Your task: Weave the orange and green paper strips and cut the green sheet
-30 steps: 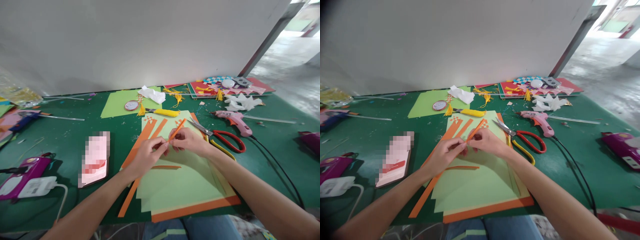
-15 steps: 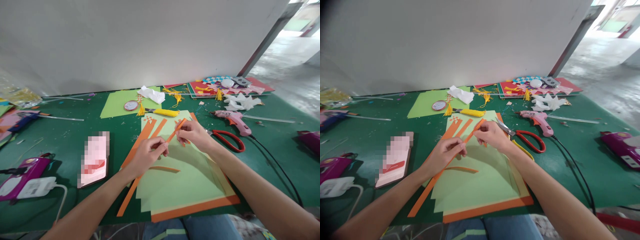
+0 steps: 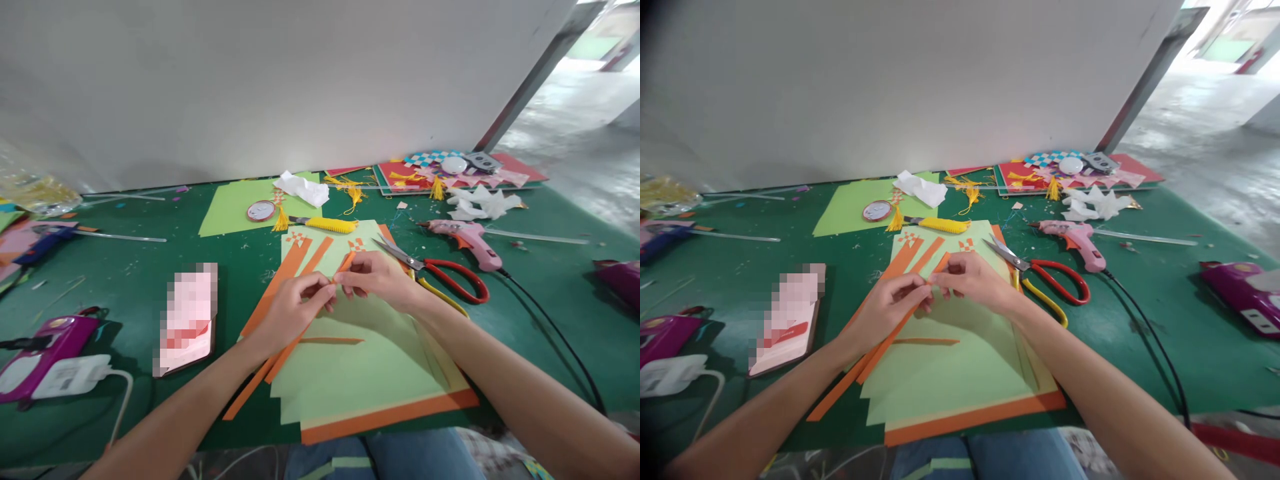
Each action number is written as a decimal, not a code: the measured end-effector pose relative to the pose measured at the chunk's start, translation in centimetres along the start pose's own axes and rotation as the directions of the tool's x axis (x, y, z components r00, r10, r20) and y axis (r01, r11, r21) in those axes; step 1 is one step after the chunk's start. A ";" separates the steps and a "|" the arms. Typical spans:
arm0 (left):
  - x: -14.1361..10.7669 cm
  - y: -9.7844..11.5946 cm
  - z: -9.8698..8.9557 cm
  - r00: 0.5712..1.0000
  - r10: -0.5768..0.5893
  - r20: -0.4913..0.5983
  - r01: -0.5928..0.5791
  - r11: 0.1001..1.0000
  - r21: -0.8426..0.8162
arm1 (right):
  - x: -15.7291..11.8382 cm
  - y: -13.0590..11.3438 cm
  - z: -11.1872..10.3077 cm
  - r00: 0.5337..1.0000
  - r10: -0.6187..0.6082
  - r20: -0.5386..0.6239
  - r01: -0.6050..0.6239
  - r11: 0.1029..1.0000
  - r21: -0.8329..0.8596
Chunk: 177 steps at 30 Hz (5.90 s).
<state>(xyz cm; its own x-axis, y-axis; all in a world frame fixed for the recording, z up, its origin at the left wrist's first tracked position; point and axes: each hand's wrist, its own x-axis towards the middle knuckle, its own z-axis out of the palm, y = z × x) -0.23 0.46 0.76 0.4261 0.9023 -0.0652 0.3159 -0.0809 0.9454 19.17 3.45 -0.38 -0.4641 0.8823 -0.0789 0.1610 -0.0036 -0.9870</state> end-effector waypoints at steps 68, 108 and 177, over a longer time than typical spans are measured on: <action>0.0 0.6 -0.1 0.999 -0.049 0.000 0.049 0.998 -0.050 | -0.2 -1.2 -1.1 1.000 0.014 0.002 -0.014 1.000 -0.025; 0.2 0.0 -0.4 0.999 -0.028 0.023 0.031 0.993 -0.115 | -0.4 -1.2 -1.7 0.996 -0.019 -0.090 0.012 0.997 -0.073; 0.5 0.2 -0.6 0.995 -0.024 -0.094 0.023 1.000 -0.018 | -0.5 -1.2 -1.0 0.991 0.052 0.126 -0.028 0.982 -0.186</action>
<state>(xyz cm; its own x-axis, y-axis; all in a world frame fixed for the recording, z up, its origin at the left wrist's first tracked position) -0.47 1.20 1.07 0.3372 0.9396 -0.0581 0.3099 -0.0525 0.9493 20.13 3.50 0.96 -0.5615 0.8144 -0.1469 0.3327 0.0596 -0.9412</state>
